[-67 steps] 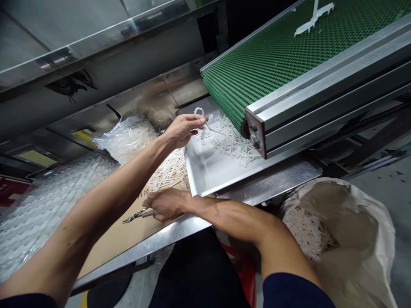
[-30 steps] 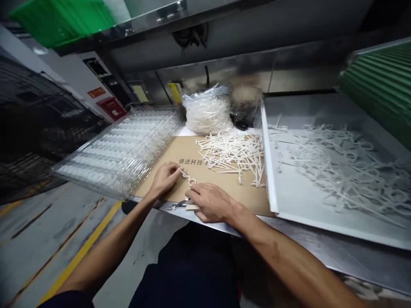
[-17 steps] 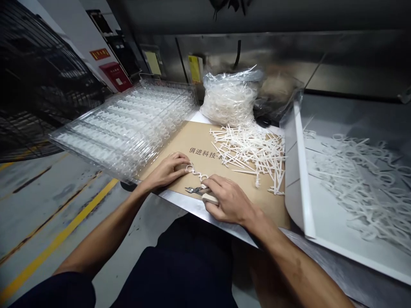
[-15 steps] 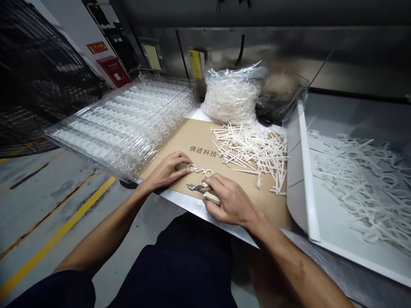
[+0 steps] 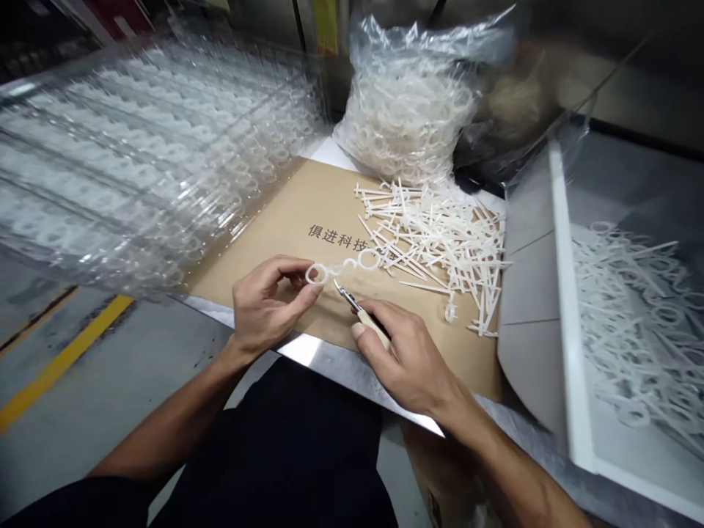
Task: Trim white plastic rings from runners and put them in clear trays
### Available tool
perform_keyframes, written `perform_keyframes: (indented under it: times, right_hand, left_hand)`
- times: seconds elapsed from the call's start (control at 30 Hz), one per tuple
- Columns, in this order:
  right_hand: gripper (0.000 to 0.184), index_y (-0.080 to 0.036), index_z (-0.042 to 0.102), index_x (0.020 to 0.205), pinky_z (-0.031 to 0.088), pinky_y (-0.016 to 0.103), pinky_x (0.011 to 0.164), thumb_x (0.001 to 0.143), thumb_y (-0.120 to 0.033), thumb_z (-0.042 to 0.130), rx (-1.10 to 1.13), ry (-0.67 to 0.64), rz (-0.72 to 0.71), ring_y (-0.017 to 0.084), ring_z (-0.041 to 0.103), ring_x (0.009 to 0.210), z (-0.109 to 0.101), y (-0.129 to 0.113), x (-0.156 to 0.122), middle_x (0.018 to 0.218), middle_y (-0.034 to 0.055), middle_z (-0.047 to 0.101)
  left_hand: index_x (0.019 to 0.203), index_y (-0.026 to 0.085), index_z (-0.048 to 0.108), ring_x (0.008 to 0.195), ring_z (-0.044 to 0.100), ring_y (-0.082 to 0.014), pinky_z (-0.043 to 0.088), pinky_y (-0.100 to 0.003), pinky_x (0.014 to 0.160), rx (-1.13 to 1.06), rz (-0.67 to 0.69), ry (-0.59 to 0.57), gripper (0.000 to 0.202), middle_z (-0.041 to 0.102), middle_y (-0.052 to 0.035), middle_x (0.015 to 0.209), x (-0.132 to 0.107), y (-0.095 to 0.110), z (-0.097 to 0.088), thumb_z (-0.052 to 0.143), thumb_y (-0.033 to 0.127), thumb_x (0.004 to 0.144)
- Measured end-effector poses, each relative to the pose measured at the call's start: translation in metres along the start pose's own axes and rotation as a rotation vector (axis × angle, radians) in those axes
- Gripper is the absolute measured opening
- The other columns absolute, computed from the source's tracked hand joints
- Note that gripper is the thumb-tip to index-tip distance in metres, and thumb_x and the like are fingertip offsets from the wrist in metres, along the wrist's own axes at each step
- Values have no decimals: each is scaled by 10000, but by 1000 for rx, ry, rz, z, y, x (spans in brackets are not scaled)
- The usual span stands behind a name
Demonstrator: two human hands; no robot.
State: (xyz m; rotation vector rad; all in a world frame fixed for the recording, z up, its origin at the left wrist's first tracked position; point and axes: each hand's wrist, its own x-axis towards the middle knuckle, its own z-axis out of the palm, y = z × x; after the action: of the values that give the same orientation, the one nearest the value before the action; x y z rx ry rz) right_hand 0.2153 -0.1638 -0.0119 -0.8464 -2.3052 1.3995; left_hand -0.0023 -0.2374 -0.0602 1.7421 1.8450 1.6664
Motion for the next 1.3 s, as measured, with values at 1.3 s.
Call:
perform_keyframes:
  times: [1.3]
  right_hand:
    - [197,-213,657,949,439,306,619,1041,-327,525,-76,-23,94,193,613,702,0,-3,3,787,20,664]
  left_hand:
    - [1041,198,695,696,699,-118,588,-232,643,92,178,23,169,749,-1,827,2,2,1,788,224,902]
